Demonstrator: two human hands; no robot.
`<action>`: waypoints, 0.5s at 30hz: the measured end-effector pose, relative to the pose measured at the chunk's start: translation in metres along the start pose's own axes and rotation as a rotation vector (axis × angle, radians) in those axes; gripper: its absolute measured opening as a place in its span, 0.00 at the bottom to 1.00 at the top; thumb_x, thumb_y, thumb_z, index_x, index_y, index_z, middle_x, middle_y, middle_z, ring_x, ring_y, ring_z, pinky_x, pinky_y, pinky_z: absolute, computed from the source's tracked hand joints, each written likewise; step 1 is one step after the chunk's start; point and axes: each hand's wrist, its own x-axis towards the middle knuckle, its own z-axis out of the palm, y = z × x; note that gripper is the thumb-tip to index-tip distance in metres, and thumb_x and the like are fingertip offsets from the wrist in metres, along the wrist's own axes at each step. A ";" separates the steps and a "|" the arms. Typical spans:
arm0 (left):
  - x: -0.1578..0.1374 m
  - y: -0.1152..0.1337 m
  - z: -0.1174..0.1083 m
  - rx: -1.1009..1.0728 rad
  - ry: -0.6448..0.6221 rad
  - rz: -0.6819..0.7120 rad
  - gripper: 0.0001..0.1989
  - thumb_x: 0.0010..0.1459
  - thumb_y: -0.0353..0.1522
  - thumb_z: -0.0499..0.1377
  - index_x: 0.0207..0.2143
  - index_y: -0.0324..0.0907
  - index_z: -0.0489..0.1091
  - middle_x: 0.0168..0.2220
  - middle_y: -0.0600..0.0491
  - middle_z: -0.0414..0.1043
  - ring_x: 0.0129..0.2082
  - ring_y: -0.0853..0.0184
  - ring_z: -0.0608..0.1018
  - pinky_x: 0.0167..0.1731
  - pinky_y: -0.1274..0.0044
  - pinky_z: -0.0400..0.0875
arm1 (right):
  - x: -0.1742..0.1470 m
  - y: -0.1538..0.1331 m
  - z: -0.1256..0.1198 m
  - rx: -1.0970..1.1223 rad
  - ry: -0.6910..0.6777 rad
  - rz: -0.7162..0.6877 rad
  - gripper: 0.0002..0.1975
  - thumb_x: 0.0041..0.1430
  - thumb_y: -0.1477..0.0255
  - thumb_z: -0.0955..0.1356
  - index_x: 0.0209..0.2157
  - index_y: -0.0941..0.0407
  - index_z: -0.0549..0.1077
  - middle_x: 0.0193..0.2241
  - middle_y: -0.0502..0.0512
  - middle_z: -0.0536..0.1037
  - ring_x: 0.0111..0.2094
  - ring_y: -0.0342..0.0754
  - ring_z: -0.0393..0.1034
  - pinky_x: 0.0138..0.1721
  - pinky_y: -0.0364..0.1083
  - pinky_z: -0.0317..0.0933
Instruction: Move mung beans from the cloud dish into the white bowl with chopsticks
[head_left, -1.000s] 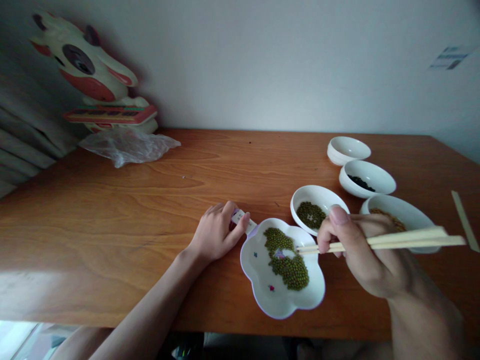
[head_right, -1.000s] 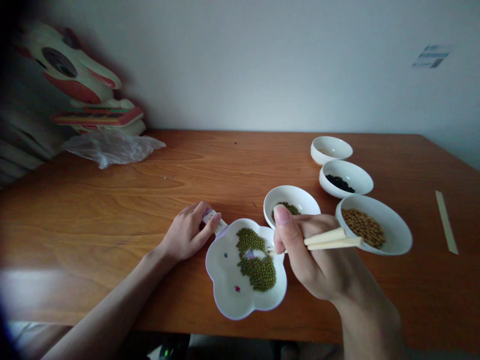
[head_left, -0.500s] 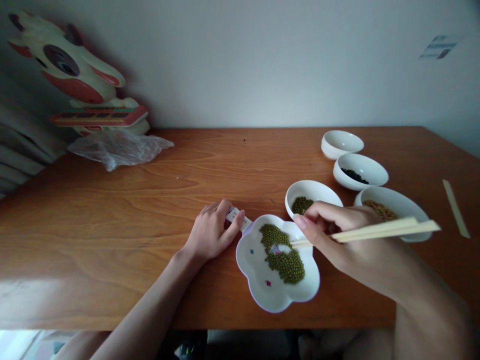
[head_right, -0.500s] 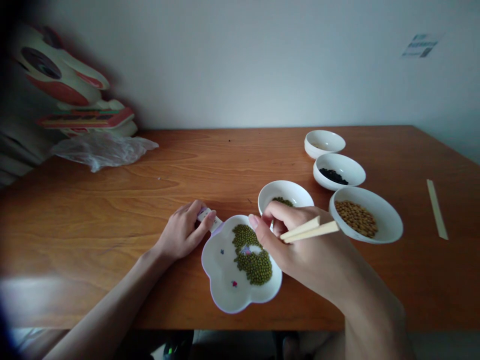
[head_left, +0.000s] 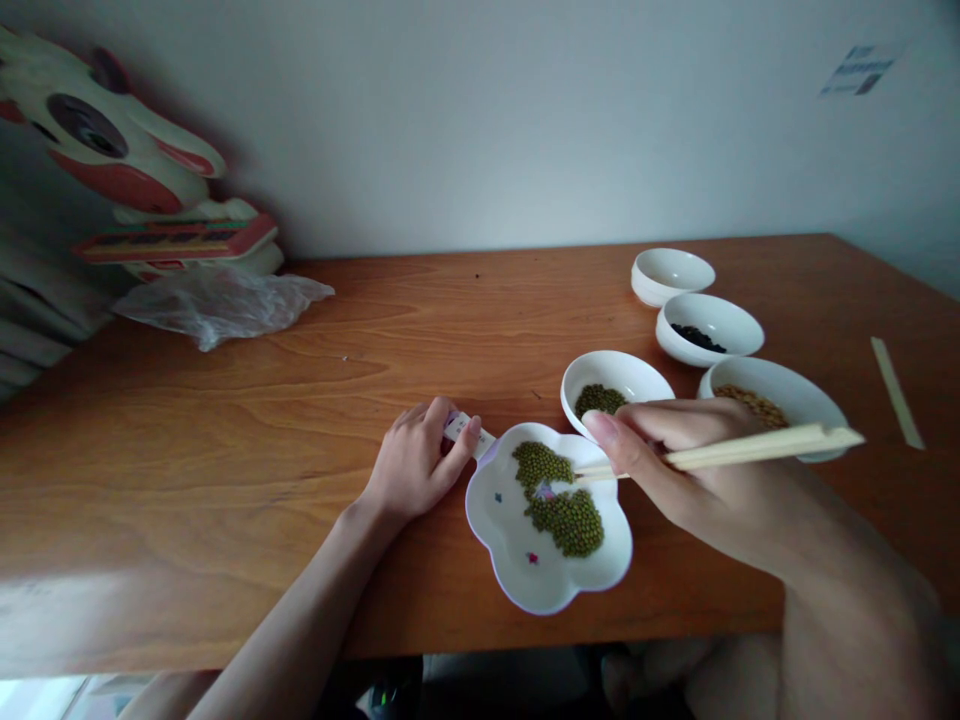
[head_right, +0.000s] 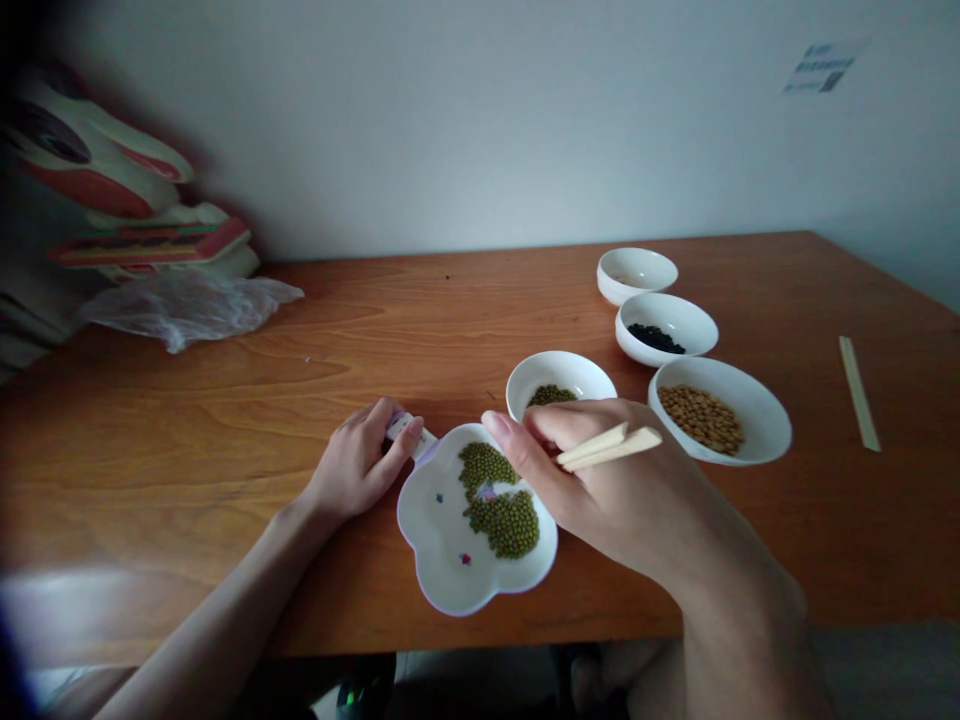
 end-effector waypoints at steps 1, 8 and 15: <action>0.000 0.000 0.000 -0.001 0.000 -0.003 0.17 0.71 0.45 0.49 0.35 0.44 0.63 0.31 0.50 0.72 0.31 0.61 0.76 0.34 0.71 0.67 | 0.000 0.001 0.000 0.027 -0.002 -0.005 0.24 0.72 0.59 0.63 0.21 0.54 0.67 0.18 0.48 0.70 0.21 0.44 0.63 0.27 0.49 0.51; 0.000 0.000 0.000 0.001 0.002 0.001 0.17 0.71 0.45 0.49 0.33 0.44 0.63 0.31 0.50 0.73 0.31 0.61 0.76 0.33 0.71 0.67 | 0.006 0.005 0.005 0.094 0.016 -0.028 0.26 0.75 0.62 0.60 0.21 0.53 0.70 0.17 0.50 0.73 0.21 0.46 0.69 0.28 0.49 0.58; 0.000 0.000 0.000 0.011 0.001 0.006 0.17 0.71 0.45 0.49 0.34 0.44 0.64 0.30 0.50 0.73 0.31 0.61 0.76 0.33 0.71 0.66 | -0.002 0.006 -0.004 0.218 0.190 -0.082 0.25 0.73 0.66 0.62 0.20 0.54 0.73 0.16 0.49 0.74 0.19 0.43 0.69 0.25 0.46 0.58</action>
